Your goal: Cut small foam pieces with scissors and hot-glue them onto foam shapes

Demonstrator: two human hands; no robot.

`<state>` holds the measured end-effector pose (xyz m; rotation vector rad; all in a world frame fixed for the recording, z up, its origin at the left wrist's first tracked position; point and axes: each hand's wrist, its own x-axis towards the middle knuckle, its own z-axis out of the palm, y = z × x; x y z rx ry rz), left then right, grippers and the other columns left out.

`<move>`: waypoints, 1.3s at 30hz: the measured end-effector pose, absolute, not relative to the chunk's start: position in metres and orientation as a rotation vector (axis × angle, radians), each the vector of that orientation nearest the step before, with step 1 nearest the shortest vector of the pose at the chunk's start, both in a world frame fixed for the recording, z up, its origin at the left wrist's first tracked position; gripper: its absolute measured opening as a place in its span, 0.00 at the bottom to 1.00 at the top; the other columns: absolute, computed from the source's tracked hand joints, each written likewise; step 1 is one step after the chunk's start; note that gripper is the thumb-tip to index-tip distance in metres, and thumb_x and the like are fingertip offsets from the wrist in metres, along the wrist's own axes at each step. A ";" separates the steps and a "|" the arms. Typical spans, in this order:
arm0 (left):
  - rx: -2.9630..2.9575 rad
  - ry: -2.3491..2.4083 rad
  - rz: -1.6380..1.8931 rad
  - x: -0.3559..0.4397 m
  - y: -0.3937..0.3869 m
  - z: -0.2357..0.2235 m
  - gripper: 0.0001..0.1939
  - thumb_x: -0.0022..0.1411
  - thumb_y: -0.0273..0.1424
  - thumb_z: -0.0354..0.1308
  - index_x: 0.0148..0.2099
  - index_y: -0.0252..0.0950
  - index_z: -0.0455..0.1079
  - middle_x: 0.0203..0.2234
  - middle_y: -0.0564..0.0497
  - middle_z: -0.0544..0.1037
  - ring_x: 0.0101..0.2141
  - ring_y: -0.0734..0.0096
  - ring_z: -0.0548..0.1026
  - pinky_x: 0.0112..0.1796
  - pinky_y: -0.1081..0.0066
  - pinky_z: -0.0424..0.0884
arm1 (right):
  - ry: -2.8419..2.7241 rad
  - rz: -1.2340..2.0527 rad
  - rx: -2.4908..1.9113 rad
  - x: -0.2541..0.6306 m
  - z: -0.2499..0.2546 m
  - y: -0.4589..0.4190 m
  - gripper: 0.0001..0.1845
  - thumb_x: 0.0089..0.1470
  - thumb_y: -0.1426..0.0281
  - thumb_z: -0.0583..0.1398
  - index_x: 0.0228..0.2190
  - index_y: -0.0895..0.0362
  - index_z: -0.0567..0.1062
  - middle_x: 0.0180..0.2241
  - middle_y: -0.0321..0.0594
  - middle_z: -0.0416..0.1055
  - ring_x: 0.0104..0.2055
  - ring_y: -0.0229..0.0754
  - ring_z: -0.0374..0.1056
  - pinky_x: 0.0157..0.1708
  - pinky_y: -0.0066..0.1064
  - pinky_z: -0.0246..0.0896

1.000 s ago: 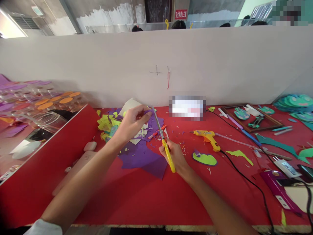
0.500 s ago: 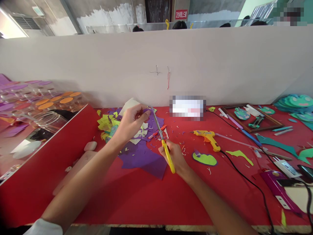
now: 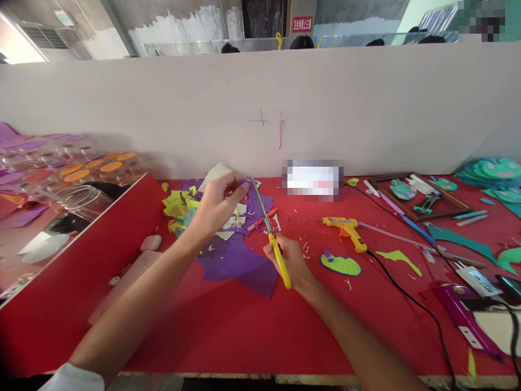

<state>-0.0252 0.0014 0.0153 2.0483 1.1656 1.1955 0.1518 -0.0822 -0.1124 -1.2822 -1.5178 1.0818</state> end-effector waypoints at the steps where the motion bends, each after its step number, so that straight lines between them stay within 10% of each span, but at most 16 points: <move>1: 2.048 1.168 1.197 -0.025 0.001 0.016 0.08 0.66 0.30 0.55 0.32 0.37 0.66 0.22 0.55 0.65 0.25 0.74 0.61 0.29 0.69 0.58 | -1.516 1.081 -1.280 0.152 -0.112 -0.082 0.30 0.56 0.38 0.53 0.25 0.51 0.60 0.15 0.27 0.52 0.17 0.34 0.49 0.16 0.29 0.43; 28: 1.770 0.930 1.272 -0.027 0.005 0.011 0.04 0.68 0.27 0.52 0.43 0.40 0.59 0.29 0.51 0.78 0.31 0.72 0.77 0.36 0.68 0.74 | -1.555 1.133 -1.151 0.148 -0.135 -0.076 0.35 0.57 0.32 0.49 0.32 0.53 0.64 0.22 0.29 0.59 0.18 0.33 0.54 0.18 0.27 0.52; 39: 1.917 1.097 1.390 -0.018 0.002 0.005 0.05 0.68 0.29 0.54 0.37 0.38 0.65 0.29 0.52 0.70 0.29 0.74 0.66 0.30 0.70 0.63 | -1.598 1.078 -1.208 0.146 -0.128 -0.078 0.38 0.55 0.30 0.47 0.31 0.53 0.64 0.23 0.31 0.60 0.20 0.34 0.54 0.19 0.28 0.52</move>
